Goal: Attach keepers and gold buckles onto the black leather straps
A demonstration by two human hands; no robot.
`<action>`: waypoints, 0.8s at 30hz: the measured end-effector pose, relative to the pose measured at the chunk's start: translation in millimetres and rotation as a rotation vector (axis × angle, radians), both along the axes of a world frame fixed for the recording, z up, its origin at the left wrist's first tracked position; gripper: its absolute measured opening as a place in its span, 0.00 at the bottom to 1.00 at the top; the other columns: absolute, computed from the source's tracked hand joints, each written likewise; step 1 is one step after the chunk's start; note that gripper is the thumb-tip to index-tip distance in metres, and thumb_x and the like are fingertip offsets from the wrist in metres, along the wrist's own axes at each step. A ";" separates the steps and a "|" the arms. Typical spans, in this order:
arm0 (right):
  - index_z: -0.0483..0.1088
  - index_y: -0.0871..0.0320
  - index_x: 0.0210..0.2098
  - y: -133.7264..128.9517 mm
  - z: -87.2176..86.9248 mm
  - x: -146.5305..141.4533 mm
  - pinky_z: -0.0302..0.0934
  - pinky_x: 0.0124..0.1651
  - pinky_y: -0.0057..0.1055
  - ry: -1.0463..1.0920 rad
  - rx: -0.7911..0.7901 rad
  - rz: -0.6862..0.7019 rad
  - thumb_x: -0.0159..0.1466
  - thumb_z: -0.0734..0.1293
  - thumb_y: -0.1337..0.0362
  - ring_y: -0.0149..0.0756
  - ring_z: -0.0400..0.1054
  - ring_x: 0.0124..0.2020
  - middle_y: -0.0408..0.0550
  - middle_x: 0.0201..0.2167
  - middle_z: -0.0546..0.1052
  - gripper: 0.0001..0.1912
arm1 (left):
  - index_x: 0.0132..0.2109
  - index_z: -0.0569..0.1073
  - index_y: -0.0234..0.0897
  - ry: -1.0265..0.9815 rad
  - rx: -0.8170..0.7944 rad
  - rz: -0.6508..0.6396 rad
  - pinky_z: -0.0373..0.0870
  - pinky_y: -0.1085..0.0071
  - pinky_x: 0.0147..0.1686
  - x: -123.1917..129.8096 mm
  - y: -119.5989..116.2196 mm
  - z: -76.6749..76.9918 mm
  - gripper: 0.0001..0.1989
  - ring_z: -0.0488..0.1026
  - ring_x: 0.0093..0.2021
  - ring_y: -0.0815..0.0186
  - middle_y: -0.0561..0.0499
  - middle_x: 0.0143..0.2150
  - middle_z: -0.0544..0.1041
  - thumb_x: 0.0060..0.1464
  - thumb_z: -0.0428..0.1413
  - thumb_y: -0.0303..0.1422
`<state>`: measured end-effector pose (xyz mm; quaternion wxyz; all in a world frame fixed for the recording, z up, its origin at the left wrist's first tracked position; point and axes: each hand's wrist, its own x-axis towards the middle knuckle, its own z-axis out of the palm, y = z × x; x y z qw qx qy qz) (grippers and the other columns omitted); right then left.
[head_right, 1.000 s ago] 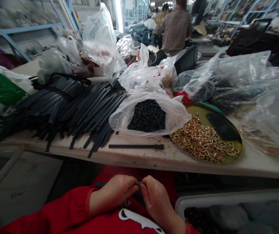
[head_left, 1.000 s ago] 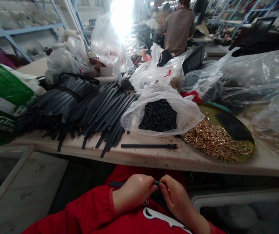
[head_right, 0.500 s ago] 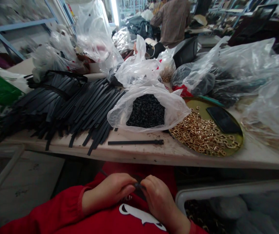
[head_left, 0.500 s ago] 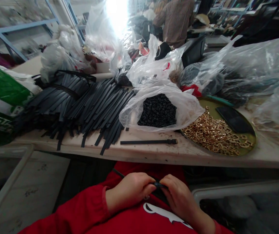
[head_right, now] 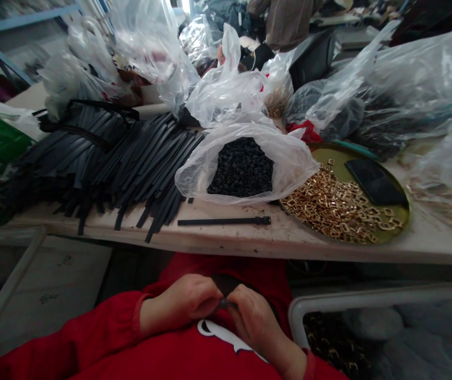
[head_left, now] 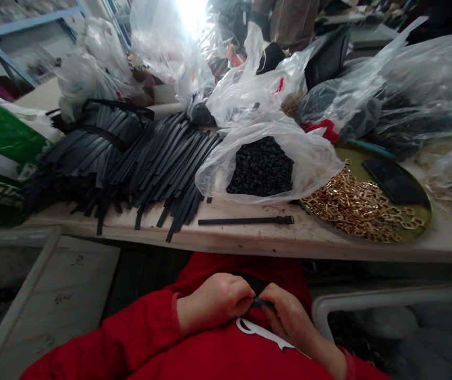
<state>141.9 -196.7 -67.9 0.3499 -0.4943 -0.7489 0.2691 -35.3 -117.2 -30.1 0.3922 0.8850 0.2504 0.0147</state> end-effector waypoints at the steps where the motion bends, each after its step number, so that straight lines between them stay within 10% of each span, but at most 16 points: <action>1: 0.61 0.55 0.35 -0.7 -1.0 -0.1 0.61 0.28 0.26 -0.004 -0.053 -0.003 0.61 0.54 0.68 0.31 0.67 0.27 0.45 0.26 0.72 0.06 | 0.37 0.72 0.34 0.016 -0.054 0.030 0.62 0.77 0.32 0.6 0.9 0.3 0.12 0.70 0.32 0.69 0.49 0.31 0.75 0.56 0.44 0.32; 8: 0.61 0.57 0.41 4.2 5.4 2.7 0.64 0.35 0.28 0.030 -0.480 -0.055 0.63 0.54 0.60 0.33 0.70 0.35 0.49 0.35 0.74 0.11 | 0.40 0.72 0.36 0.207 -0.384 0.049 0.59 0.79 0.25 1.9 17.7 27.8 0.14 0.70 0.29 0.70 0.51 0.32 0.76 0.55 0.45 0.36; 24: 0.60 0.58 0.49 -0.3 5.5 4.8 0.64 0.46 0.31 0.156 -0.431 -0.003 0.63 0.53 0.60 0.36 0.68 0.46 0.54 0.45 0.73 0.17 | 0.33 0.69 0.35 0.235 -0.173 0.002 0.55 0.78 0.22 10.0 7.0 19.6 0.14 0.69 0.27 0.70 0.50 0.30 0.74 0.58 0.41 0.34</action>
